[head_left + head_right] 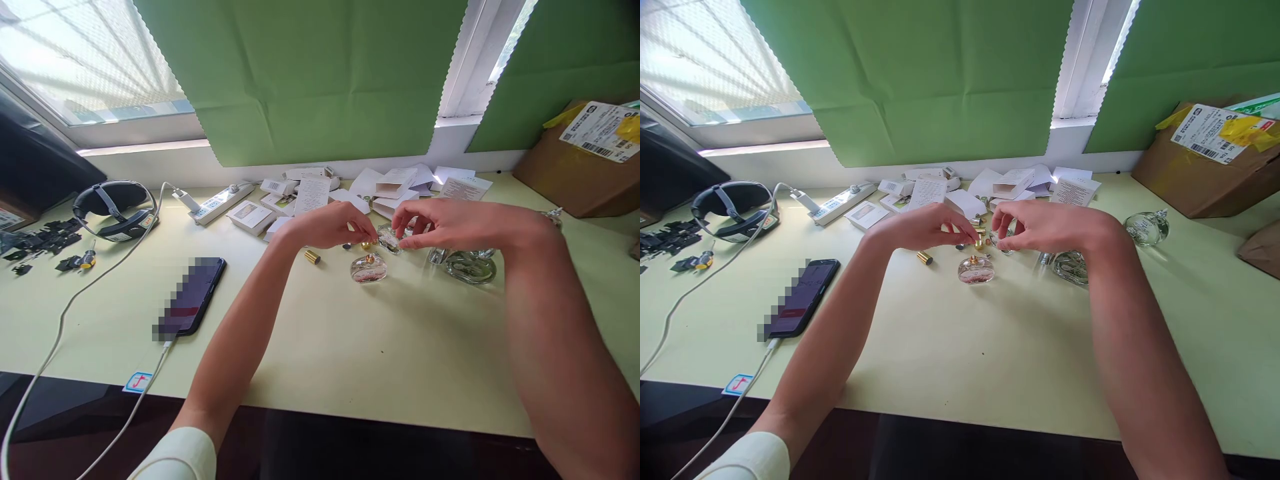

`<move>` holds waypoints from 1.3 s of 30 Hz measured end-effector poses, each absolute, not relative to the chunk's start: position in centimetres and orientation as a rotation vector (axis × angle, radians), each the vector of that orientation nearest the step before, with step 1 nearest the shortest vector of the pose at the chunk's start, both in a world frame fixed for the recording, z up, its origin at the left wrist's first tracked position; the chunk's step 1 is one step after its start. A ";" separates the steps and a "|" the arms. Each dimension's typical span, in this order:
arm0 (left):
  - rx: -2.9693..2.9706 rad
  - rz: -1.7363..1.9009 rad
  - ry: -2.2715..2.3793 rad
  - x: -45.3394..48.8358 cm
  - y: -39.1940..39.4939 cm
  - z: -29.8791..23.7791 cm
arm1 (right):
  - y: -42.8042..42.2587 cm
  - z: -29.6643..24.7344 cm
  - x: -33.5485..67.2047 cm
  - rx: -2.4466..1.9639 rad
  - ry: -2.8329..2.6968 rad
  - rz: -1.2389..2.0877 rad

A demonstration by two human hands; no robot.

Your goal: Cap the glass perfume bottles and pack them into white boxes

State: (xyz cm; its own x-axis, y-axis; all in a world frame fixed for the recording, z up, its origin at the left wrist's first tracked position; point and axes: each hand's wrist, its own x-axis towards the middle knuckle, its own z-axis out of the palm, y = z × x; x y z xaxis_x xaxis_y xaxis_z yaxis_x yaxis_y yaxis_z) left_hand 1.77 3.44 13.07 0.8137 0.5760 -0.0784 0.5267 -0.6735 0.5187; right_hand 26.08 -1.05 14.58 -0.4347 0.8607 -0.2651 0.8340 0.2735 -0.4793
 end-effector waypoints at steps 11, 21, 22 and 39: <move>2.450 0.014 0.747 2.4 2.1 13.8 | -0.7 14.3 26.2 -1.638 -2.471 0.864; 2.470 0.010 0.743 2.6 2.2 13.6 | -0.7 14.2 26.1 -1.653 -2.459 0.888; 2.476 0.016 0.743 2.5 2.2 13.5 | -0.8 14.3 26.0 -1.656 -2.457 0.888; 2.597 0.388 0.829 2.5 2.0 13.9 | -0.5 14.1 26.1 -1.650 -2.511 0.895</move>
State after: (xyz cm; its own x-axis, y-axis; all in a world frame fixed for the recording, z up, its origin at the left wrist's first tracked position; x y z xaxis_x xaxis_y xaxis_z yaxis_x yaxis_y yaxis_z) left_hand 2.45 2.04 13.91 0.7873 0.6000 0.1420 0.4934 -0.7512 0.4385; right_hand 26.06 -0.54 14.05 -0.4460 0.8449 -0.2954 0.8413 0.2830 -0.4606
